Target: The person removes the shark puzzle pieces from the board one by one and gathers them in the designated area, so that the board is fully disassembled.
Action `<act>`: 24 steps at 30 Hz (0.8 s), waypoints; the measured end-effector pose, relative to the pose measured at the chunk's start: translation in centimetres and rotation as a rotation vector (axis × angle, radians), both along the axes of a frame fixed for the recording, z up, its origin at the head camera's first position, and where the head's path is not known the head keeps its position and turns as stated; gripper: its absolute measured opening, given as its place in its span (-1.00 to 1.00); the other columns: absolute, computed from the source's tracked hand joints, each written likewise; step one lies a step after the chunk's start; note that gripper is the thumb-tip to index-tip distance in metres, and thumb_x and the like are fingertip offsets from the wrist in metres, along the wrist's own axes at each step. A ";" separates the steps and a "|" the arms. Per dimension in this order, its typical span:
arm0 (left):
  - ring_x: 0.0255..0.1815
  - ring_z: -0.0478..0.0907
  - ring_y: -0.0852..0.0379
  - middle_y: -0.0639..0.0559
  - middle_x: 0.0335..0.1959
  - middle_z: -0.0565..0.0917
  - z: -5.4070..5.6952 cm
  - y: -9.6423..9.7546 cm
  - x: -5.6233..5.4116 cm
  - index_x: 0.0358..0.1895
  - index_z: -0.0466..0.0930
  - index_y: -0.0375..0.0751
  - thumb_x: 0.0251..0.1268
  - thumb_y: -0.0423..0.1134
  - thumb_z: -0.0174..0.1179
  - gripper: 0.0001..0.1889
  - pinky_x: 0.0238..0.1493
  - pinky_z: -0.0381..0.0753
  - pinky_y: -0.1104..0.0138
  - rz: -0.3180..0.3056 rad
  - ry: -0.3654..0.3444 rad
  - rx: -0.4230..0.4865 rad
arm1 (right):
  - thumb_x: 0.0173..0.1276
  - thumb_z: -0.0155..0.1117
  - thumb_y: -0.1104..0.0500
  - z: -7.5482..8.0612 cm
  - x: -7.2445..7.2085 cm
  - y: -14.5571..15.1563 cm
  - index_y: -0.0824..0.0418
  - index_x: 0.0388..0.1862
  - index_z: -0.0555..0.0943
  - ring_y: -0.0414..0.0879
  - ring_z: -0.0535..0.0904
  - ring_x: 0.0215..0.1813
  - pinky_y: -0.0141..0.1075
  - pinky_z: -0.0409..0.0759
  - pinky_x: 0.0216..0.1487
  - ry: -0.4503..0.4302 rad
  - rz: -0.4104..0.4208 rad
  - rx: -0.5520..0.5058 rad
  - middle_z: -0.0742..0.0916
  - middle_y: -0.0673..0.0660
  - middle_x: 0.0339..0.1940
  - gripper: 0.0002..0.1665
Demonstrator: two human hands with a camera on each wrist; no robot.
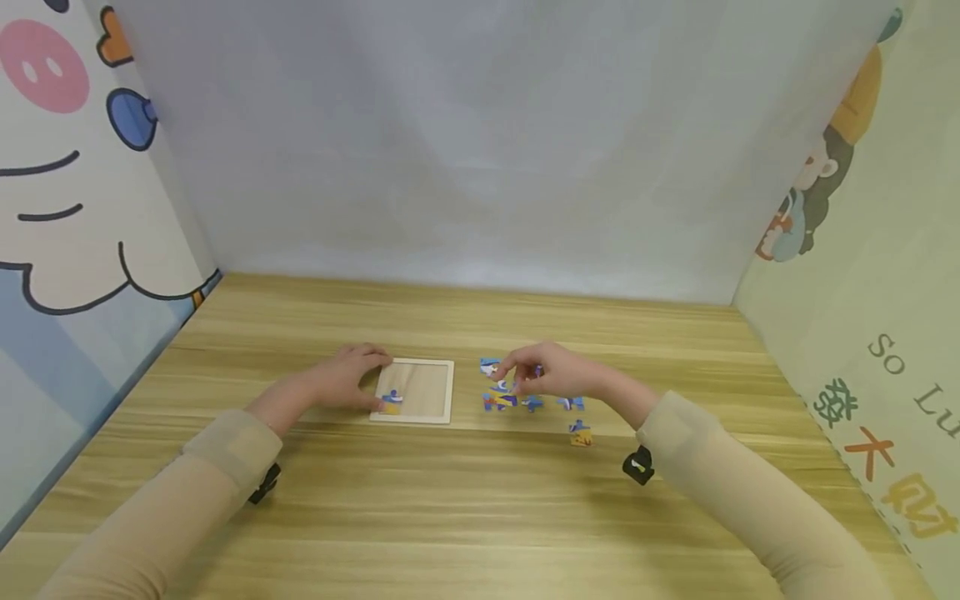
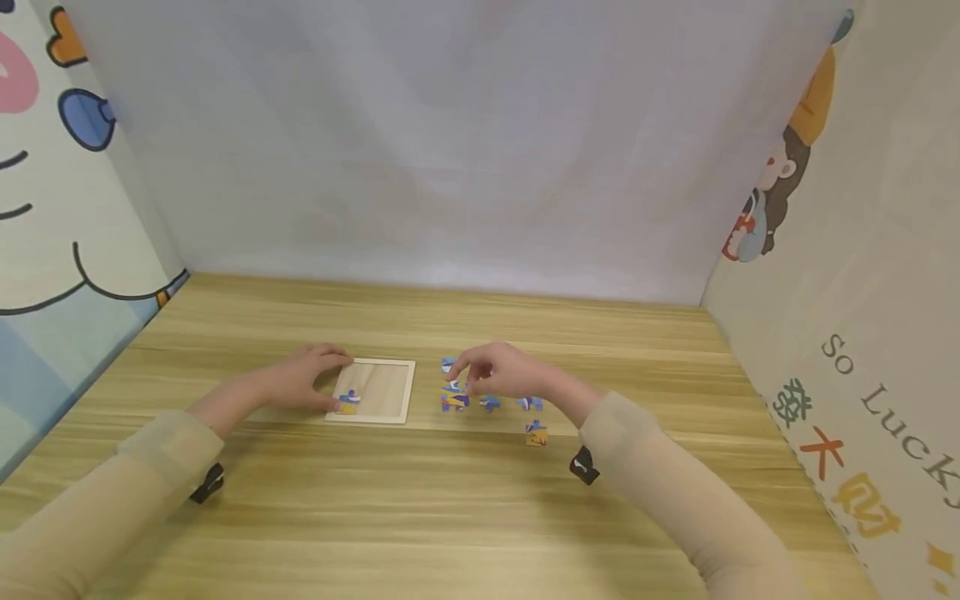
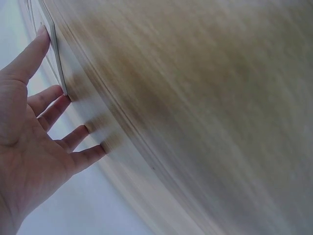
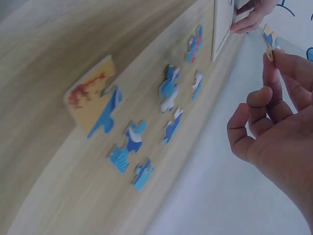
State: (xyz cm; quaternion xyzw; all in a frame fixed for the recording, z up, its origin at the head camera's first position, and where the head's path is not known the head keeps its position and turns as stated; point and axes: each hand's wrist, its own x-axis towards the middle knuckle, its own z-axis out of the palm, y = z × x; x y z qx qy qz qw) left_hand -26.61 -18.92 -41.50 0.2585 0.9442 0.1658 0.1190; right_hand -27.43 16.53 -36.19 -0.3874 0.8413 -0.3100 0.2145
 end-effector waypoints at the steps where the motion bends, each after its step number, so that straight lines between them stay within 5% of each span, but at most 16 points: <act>1: 0.36 0.09 -0.42 -0.34 0.36 0.22 0.0 0.0 0.0 0.36 0.23 -0.36 0.14 0.04 0.31 -0.18 0.30 0.16 -0.20 0.001 -0.001 0.000 | 0.35 0.17 0.32 -0.1 0.1 0.2 0.22 0.04 0.59 -0.15 0.44 -0.39 -0.39 0.41 -0.37 -0.004 -0.011 0.009 0.67 0.06 -0.38 -0.71; 8: 0.36 0.08 -0.41 -0.32 0.38 0.20 0.1 0.1 0.0 0.37 0.21 -0.35 0.14 0.05 0.31 -0.17 0.30 0.16 -0.21 0.004 -0.011 0.003 | 0.34 0.16 0.31 -1.3 0.8 1.6 0.11 -0.02 0.59 -0.17 0.40 -0.42 -0.41 0.38 -0.41 0.040 0.011 0.059 0.65 -0.03 -0.37 -0.74; 19: 0.38 0.05 -0.40 -0.32 0.39 0.18 -0.1 -0.2 -0.2 0.39 0.20 -0.34 0.13 0.04 0.32 -0.16 0.31 0.14 -0.22 0.007 -0.013 0.008 | 0.28 0.21 0.35 -3.9 1.2 3.1 0.19 -0.07 0.57 -0.22 0.45 -0.28 -0.38 0.48 -0.21 0.024 0.026 0.074 0.61 0.01 -0.32 -0.76; 24: 0.37 0.06 -0.40 -0.31 0.39 0.19 -0.3 -0.2 -0.2 0.39 0.20 -0.34 0.11 0.05 0.32 -0.15 0.30 0.14 -0.23 0.003 -0.005 0.005 | 0.25 0.21 0.36 -4.5 1.2 3.2 0.19 -0.10 0.58 -0.25 0.44 -0.34 -0.41 0.48 -0.28 0.028 0.025 0.099 0.61 -0.02 -0.37 -0.76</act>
